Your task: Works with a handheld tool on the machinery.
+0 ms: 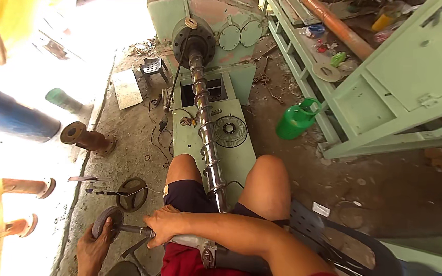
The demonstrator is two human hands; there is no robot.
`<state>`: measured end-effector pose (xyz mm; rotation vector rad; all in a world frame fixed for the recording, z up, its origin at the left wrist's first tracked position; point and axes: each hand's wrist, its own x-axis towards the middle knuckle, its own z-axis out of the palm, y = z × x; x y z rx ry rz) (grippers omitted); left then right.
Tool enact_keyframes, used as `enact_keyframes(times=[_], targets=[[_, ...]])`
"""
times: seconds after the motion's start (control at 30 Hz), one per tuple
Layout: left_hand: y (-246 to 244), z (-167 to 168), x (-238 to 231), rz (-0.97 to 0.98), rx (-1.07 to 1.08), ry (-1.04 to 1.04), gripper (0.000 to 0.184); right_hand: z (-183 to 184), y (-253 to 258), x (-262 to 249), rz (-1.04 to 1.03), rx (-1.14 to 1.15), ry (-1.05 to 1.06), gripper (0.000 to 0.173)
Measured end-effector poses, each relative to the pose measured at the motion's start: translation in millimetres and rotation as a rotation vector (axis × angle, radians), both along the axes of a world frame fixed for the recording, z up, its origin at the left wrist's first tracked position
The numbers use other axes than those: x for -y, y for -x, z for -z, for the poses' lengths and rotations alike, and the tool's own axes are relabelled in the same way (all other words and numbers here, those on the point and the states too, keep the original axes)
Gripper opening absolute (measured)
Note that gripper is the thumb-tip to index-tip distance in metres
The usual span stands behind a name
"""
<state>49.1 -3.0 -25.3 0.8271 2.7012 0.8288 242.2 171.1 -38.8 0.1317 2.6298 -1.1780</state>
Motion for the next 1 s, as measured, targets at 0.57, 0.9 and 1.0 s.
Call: enact_keyframes(times=[0.57,0.9,1.0], targets=[[26,-24,-30,0.015,0.067,0.433,0.054,1,-2,1,0.005,-0.008,-0.027,0.060],[24,-29,-39,-0.022,0.075,0.514,0.051,0,-2,0,0.002,0.008,-0.039,0.061],[25,-29,-40,-0.021,0.074,0.514,0.048,-1,-2,-2,0.001,0.011,-0.036,0.061]])
